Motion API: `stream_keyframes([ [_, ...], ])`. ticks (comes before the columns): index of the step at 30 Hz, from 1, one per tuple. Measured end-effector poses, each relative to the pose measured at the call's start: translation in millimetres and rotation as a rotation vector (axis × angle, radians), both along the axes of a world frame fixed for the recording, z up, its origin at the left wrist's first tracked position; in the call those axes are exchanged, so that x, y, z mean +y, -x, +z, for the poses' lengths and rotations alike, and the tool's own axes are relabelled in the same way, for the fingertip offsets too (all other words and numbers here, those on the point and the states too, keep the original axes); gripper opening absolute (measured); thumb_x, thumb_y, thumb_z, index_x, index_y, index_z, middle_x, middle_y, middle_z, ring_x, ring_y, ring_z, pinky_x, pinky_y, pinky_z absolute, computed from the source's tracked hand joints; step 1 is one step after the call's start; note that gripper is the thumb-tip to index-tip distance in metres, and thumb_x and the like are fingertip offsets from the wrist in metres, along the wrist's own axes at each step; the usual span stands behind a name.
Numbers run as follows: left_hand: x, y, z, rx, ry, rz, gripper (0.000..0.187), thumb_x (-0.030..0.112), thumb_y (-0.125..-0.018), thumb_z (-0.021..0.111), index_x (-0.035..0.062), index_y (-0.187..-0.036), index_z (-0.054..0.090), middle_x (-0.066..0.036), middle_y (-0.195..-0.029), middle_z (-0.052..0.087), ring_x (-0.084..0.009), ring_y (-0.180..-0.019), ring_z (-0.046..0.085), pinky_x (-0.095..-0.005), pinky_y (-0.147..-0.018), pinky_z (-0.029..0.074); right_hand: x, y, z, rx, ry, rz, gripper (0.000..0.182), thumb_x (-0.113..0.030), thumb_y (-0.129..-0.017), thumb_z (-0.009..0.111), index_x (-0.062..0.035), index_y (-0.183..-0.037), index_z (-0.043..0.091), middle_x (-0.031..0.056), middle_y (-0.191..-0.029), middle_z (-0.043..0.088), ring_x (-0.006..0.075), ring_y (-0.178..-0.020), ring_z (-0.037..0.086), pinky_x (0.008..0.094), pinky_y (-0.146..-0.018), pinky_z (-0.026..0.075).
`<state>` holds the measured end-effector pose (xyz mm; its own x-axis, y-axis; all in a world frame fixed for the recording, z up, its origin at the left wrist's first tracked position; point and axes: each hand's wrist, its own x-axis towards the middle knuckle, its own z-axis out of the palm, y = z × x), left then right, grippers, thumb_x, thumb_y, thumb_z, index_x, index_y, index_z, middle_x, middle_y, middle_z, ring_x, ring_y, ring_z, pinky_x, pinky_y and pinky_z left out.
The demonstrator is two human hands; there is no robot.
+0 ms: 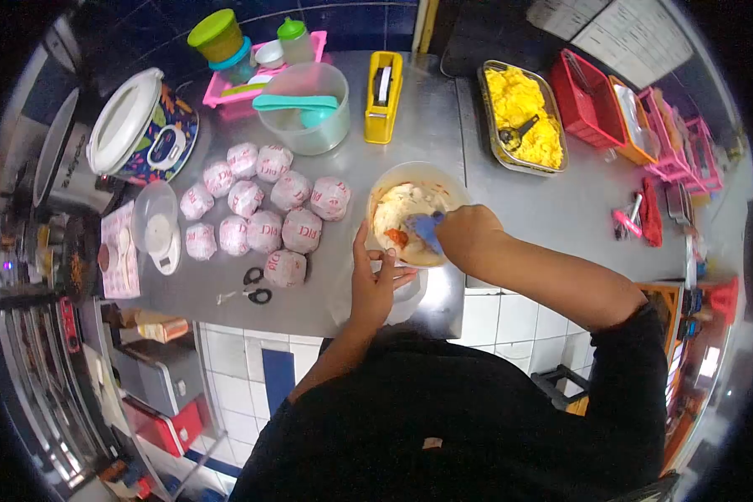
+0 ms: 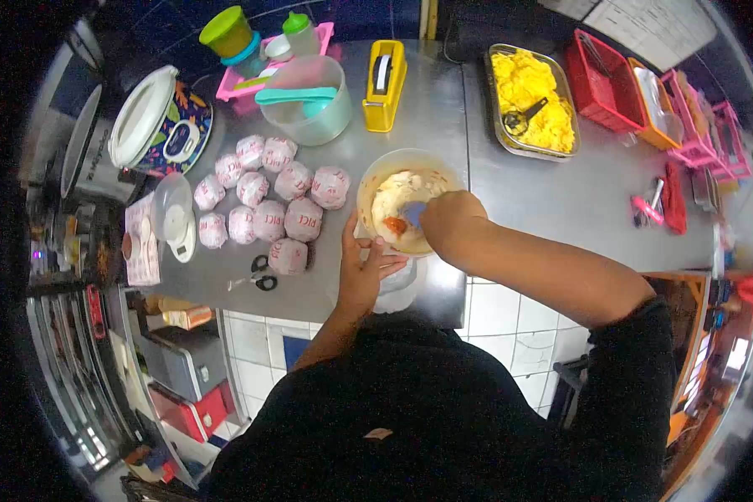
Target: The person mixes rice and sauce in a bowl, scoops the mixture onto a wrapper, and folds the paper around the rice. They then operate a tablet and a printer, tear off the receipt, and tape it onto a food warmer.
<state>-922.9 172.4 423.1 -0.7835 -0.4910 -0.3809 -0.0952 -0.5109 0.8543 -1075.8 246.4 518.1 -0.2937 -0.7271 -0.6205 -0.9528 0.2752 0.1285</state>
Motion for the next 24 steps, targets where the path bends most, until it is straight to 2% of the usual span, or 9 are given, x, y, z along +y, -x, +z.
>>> stream_keyframes([
  [1, 3.1, 1.3, 1.0, -0.022, 0.016, 0.018, 0.064, 0.015, -0.095, 0.047, 0.0172, -0.144, 0.006, -0.016, -0.107, 0.041, -0.0342, -0.09, 0.064, -0.0407, -0.077, 0.058, 0.1, 2.5, -3.9, -0.006, -0.003, 0.016, 0.015, -0.012, -0.078, 0.06, -0.006, -0.088, 0.07, 0.0154, -0.091, 0.068, 0.0249, -0.08, 0.068, 0.0359, -0.065, 0.055],
  [5, 4.3, -0.1, 1.5, -0.015, 0.038, 0.006, 0.062, 0.015, -0.095, 0.047, 0.0164, -0.143, 0.007, -0.015, -0.107, 0.041, -0.0341, -0.088, 0.064, -0.04, -0.075, 0.059, -7.4, 17.7, -38.2, -0.276, 0.101, -0.275, 0.025, -0.021, -0.08, 0.061, 0.0019, -0.087, 0.067, 0.0227, -0.087, 0.066, 0.0352, -0.082, 0.065, 0.0422, -0.073, 0.053],
  [9, 12.0, -1.4, -1.5, 0.025, 0.061, 0.002, 0.06, 0.012, -0.095, 0.046, 0.0166, -0.141, 0.008, -0.014, -0.106, 0.04, -0.0358, -0.088, 0.064, -0.0412, -0.077, 0.059, 1.9, 38.0, -20.6, -0.405, 0.234, -0.36, 0.033, -0.026, -0.081, 0.061, 0.0069, -0.083, 0.065, 0.0264, -0.085, 0.064, 0.0388, -0.083, 0.063, 0.043, -0.075, 0.051],
  [11, 13.0, 1.5, 0.7, 0.028, 0.082, 0.011, 0.059, 0.01, -0.095, 0.046, 0.0166, -0.14, 0.009, -0.013, -0.105, 0.039, -0.0365, -0.089, 0.064, -0.0415, -0.077, 0.059, 10.7, 25.7, 4.3, -0.254, 0.277, -0.341, 0.029, -0.024, -0.081, 0.06, 0.0056, -0.083, 0.064, 0.0241, -0.082, 0.065, 0.0369, -0.077, 0.065, 0.0431, -0.07, 0.052],
  [13, 12.2, 5.1, 1.5, 0.015, 0.042, 0.032, 0.059, 0.007, -0.095, 0.044, 0.0173, -0.14, 0.008, -0.012, -0.104, 0.038, -0.0377, -0.089, 0.063, -0.043, -0.078, 0.058, 19.2, 11.1, 23.5, 0.111, 0.475, -0.226, 0.023, -0.019, -0.08, 0.059, 0.0018, -0.087, 0.063, 0.0199, -0.078, 0.066, 0.0327, -0.07, 0.066, 0.0413, -0.062, 0.053],
  [16, 13.6, 7.1, 5.4, -0.014, 0.017, 0.043, 0.059, 0.006, -0.095, 0.044, 0.0177, -0.14, 0.008, -0.012, -0.104, 0.037, -0.0385, -0.089, 0.063, -0.0446, -0.079, 0.058, 20.6, -4.5, 24.0, 0.335, 0.592, -0.167, 0.018, -0.015, -0.078, 0.059, -0.0024, -0.091, 0.063, 0.0164, -0.076, 0.066, 0.0285, -0.066, 0.067, 0.0387, -0.056, 0.053],
  [17, 13.7, 7.2, 3.8, -0.011, 0.015, 0.037, 0.059, 0.006, -0.095, 0.044, 0.0177, -0.14, 0.008, -0.012, -0.104, 0.037, -0.0385, -0.089, 0.063, -0.0446, -0.079, 0.058, 19.9, -4.1, 28.4, 0.341, 0.59, -0.171, 0.018, -0.015, -0.078, 0.059, -0.0024, -0.091, 0.063, 0.0164, -0.076, 0.066, 0.0285, -0.066, 0.067, 0.0387, -0.056, 0.053],
  [19, 15.0, 6.0, -0.2, 0.041, 0.009, 0.043, 0.059, 0.007, -0.095, 0.044, 0.0176, -0.14, 0.007, -0.012, -0.104, 0.037, -0.0391, -0.089, 0.063, -0.0452, -0.079, 0.057, 15.3, 0.8, 38.4, 0.115, 0.408, -0.191, 0.016, -0.011, -0.078, 0.057, -0.0061, -0.088, 0.068, 0.0114, -0.085, 0.069, 0.0255, -0.073, 0.069, 0.0351, -0.06, 0.055],
  [24, 13.1, 4.6, -2.6, 0.051, 0.034, 0.036, 0.06, 0.006, -0.095, 0.044, 0.0175, -0.14, 0.007, -0.012, -0.105, 0.036, -0.039, -0.09, 0.063, -0.044, -0.079, 0.058, -6.1, 5.3, -26.4, 0.1, 0.238, -0.358, 0.017, -0.013, -0.081, 0.056, -0.0071, -0.088, 0.07, 0.0119, -0.087, 0.069, 0.026, -0.078, 0.069, 0.037, -0.064, 0.056],
])
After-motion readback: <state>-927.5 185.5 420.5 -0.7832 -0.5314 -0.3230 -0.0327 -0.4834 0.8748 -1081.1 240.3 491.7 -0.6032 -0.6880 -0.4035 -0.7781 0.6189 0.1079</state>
